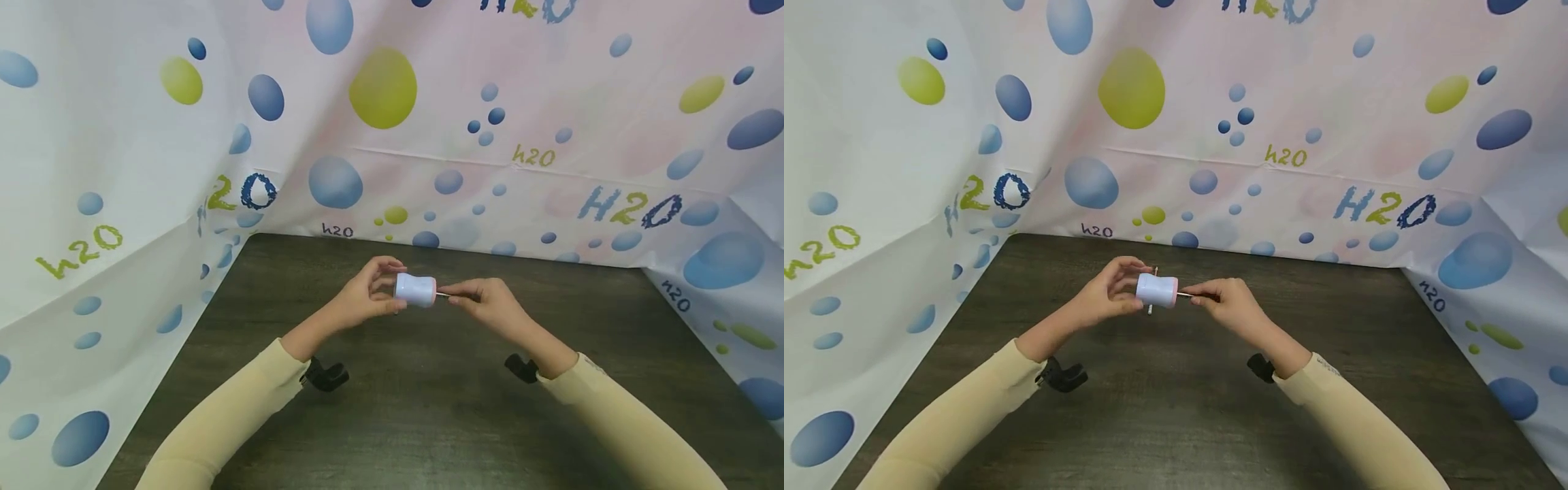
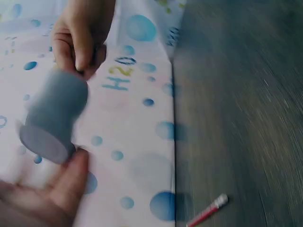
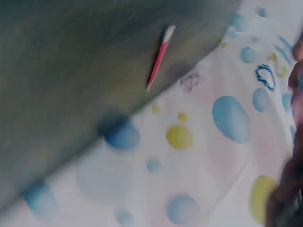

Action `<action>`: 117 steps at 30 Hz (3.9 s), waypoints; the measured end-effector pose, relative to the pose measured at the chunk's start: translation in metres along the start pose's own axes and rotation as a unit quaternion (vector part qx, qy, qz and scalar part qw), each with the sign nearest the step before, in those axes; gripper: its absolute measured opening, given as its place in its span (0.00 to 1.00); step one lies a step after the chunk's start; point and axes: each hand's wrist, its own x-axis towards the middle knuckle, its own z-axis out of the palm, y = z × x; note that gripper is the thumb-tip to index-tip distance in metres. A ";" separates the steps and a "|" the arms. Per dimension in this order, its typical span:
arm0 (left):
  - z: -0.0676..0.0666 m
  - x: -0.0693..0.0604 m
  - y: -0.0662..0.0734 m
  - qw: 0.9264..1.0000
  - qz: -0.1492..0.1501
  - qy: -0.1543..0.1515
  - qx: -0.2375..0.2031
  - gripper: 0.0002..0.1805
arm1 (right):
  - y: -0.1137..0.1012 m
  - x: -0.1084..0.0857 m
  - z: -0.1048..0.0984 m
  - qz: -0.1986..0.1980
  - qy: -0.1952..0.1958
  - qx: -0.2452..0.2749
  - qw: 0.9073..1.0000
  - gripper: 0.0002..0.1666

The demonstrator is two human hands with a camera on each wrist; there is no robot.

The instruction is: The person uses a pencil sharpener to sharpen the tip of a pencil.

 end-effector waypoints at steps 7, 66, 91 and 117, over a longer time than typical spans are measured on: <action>-0.002 0.006 0.001 0.979 -0.177 -0.043 -0.094 0.33 | 0.004 0.002 0.016 -0.282 0.236 -0.265 0.891 0.29; 0.004 -0.012 -0.014 0.934 0.187 0.064 0.299 0.28 | 0.001 0.012 -0.004 0.164 -0.149 0.174 0.959 0.18; 0.006 -0.003 -0.010 0.995 -0.080 0.063 -0.002 0.25 | -0.003 -0.005 0.026 -0.165 0.151 -0.170 0.960 0.20; 0.002 -0.004 -0.012 0.981 -0.175 -0.043 -0.065 0.30 | 0.004 -0.011 0.016 -0.141 0.086 -0.148 0.975 0.18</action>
